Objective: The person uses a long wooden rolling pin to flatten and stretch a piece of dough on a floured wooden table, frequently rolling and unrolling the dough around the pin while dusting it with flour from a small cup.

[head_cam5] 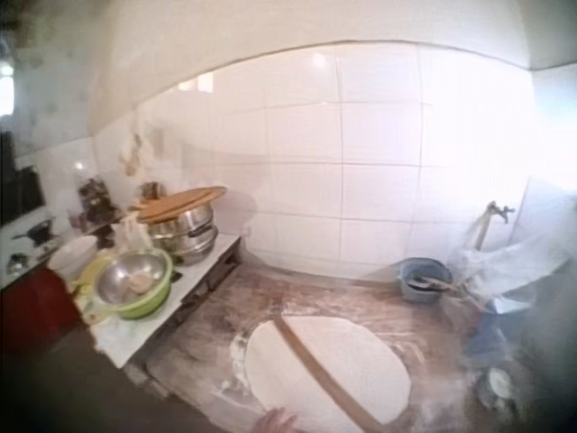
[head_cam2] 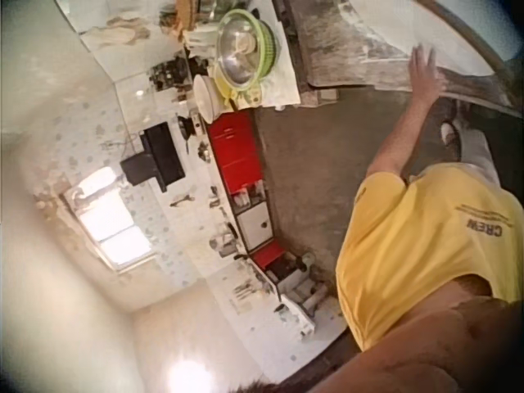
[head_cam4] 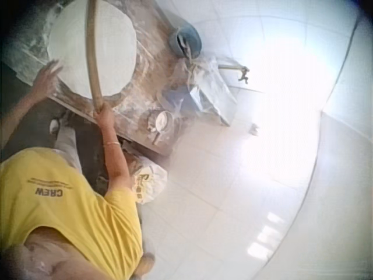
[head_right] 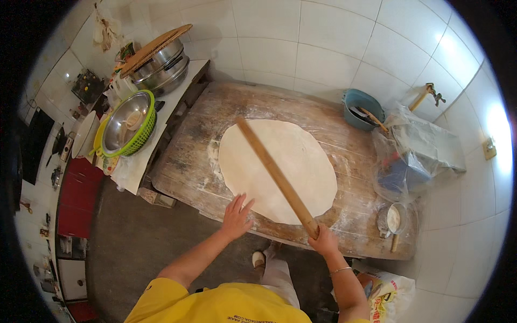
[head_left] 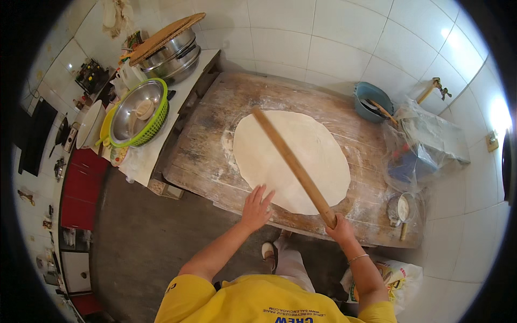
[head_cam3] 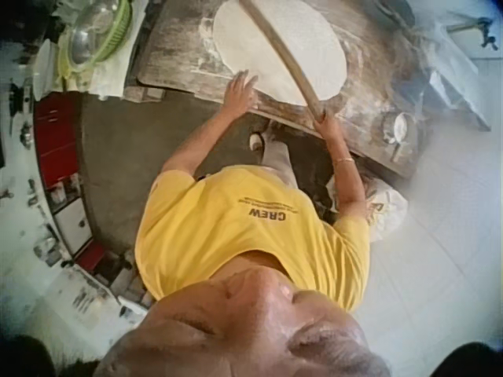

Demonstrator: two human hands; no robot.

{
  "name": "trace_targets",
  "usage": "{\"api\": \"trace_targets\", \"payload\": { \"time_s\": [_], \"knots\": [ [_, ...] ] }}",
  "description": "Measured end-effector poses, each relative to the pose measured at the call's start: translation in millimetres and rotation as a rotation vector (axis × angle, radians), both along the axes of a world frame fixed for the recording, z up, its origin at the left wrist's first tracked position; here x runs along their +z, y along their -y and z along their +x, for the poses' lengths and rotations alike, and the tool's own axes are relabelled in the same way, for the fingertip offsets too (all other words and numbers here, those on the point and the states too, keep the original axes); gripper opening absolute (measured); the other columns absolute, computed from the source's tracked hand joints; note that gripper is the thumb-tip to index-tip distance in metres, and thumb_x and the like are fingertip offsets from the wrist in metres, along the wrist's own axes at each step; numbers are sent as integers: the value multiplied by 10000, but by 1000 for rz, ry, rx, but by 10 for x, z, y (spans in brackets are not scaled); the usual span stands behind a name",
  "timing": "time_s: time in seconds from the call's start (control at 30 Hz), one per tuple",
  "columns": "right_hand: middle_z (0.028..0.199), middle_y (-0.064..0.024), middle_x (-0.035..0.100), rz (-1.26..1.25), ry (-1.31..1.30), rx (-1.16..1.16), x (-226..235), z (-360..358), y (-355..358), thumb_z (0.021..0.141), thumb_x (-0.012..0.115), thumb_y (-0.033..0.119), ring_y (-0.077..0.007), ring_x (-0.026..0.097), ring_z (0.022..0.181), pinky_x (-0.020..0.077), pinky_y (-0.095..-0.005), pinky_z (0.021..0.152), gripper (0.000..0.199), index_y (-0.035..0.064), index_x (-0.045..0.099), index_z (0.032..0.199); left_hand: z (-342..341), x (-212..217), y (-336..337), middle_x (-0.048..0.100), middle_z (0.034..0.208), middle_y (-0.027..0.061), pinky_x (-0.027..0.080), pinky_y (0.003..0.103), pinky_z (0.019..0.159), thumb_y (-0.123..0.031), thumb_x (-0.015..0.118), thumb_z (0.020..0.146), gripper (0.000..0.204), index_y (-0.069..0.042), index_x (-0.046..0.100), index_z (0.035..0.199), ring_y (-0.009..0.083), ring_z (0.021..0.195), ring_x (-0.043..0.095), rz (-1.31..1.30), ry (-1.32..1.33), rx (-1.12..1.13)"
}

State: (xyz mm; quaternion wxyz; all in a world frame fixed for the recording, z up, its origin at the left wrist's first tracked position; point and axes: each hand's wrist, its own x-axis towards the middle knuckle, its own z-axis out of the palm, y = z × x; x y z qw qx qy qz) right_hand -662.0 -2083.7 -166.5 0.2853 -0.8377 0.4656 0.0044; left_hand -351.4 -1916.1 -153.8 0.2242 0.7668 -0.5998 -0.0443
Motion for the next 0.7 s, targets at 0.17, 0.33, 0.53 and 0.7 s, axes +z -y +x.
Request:
{"api": "trace_targets", "payload": {
  "time_s": [0.17, 0.33, 0.53, 0.7],
  "knots": [
    [933, -152, 620, -57, 30, 265, -71, 560, 134, 747, 709, 307, -360, 631, 857, 518, -459, 724, 388, 72, 536, 1003, 516, 54, 505, 316, 1479, 188, 281, 516, 1095, -167, 713, 761, 719, -151, 422, 1419, 370, 1375, 294, 55, 114, 100],
    [926, -136, 610, -94, 58, 455, -400, 1023, 416, 749, 699, 309, -332, 632, 843, 517, -447, 724, 396, 72, 535, 1021, 878, -764, 121, 533, 1127, 161, 425, 464, 912, -52, 645, 775, 452, -22, 519, 1208, 298, 1080, 523, -221, -351, 670],
    [939, -142, 611, -44, 117, 526, -709, 1145, 553, 722, 731, 304, -329, 609, 915, 495, -440, 803, 435, 62, 558, 1040, 495, -1338, 22, 606, 883, 104, 498, 309, 564, -54, 615, 818, 155, -43, 573, 966, 231, 698, 599, -214, -1723, 1201],
    [1002, -145, 641, -77, 420, -397, -631, 809, 943, 789, 754, 206, -329, 609, 915, 496, -388, 772, 256, 55, 639, 961, 503, -1397, 239, 570, 674, 43, 396, 237, 413, -92, 612, 862, 71, -51, 579, 815, 135, 506, 521, -264, -1817, 1414]
  ]
}}
